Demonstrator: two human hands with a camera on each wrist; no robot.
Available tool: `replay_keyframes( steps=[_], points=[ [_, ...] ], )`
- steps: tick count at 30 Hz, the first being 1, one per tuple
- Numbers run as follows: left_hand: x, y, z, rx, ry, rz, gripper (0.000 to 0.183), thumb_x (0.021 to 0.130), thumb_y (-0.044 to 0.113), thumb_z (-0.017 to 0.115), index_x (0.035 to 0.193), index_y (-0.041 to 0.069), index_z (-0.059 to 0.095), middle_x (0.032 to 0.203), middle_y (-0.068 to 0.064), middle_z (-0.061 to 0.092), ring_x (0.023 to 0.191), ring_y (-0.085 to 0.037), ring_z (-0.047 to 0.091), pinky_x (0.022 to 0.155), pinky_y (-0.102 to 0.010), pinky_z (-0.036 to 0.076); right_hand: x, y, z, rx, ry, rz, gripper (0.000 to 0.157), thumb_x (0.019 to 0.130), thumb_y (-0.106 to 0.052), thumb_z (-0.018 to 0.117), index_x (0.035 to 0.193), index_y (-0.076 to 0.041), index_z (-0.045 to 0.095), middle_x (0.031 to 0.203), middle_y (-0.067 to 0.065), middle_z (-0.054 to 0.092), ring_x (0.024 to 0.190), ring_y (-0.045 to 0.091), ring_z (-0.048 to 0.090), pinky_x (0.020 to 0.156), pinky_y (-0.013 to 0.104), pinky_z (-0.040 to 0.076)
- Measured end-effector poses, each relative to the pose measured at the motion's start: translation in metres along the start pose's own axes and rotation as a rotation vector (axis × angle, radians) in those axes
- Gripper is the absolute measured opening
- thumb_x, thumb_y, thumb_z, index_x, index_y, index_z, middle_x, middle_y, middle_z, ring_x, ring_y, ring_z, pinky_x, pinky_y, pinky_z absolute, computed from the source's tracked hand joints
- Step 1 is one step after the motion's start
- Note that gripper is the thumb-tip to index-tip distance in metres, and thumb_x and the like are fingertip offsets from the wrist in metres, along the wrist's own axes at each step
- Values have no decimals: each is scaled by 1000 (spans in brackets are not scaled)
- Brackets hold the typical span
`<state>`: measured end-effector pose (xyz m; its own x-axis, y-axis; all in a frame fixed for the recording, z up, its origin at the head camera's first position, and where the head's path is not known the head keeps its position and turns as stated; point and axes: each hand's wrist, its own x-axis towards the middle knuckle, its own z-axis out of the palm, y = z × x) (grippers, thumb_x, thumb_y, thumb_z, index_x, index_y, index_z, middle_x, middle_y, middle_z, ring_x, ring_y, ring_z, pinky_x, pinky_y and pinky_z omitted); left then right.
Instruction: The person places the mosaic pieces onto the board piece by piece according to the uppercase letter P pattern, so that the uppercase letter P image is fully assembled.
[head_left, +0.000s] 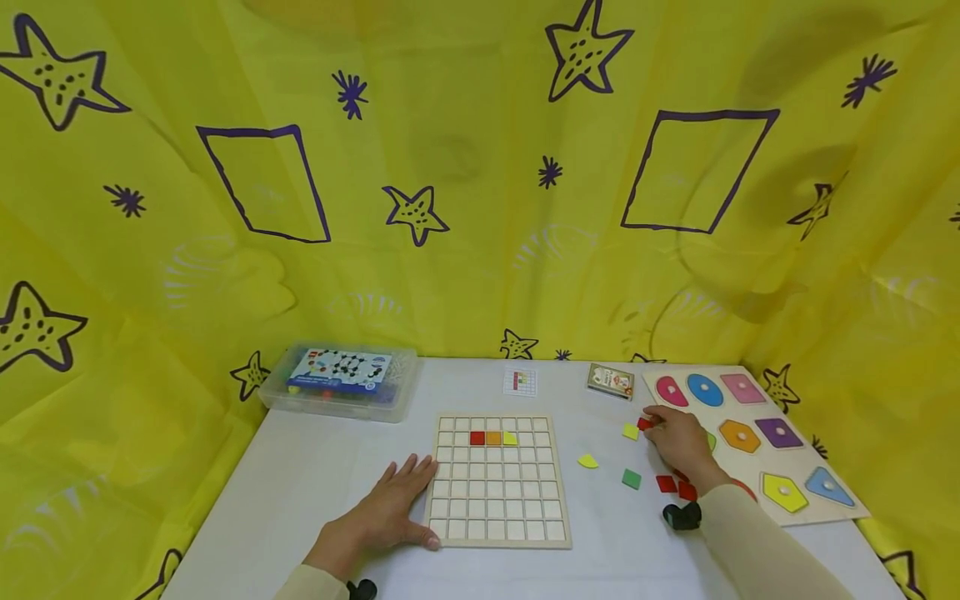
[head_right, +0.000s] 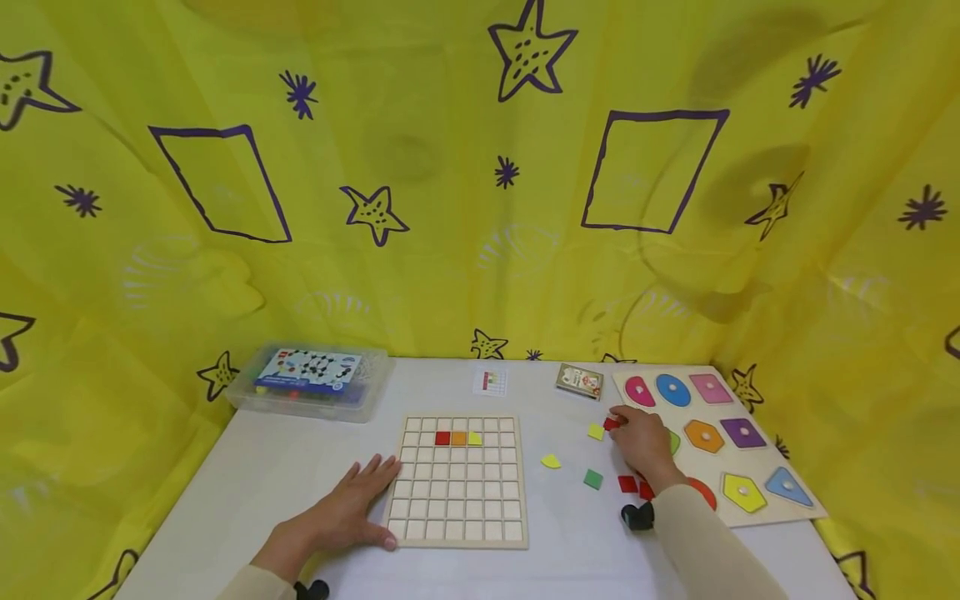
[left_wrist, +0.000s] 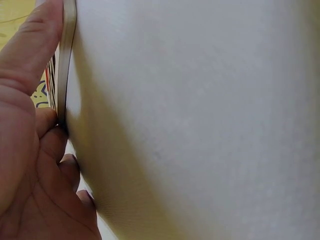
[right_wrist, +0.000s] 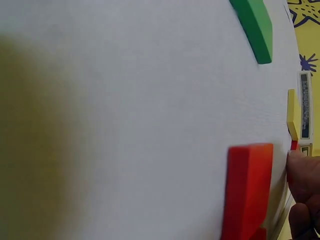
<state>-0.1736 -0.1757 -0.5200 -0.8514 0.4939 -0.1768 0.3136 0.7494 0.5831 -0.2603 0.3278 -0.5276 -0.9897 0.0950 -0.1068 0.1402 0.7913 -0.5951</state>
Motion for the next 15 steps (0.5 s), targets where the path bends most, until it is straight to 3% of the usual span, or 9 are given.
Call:
replay_keyframes(
  steps=[7,15],
  points=[
    [-1,-1,0,5,7,0,120,71,49,92,162,-4,34,170,-23,31,162,-45,17,131,-66,8,-5,1,-1,25,-9,65,49,102,-17,66,147,2,57,139,30,58,122,48,45,99,65,48],
    [-1,-1,0,6,9,10,120,71,49,92,162,-3,34,171,-23,30,162,-45,17,131,-66,8,-8,-1,0,2,39,56,40,101,-12,67,137,4,63,134,31,59,119,48,44,97,65,47]
  ],
)
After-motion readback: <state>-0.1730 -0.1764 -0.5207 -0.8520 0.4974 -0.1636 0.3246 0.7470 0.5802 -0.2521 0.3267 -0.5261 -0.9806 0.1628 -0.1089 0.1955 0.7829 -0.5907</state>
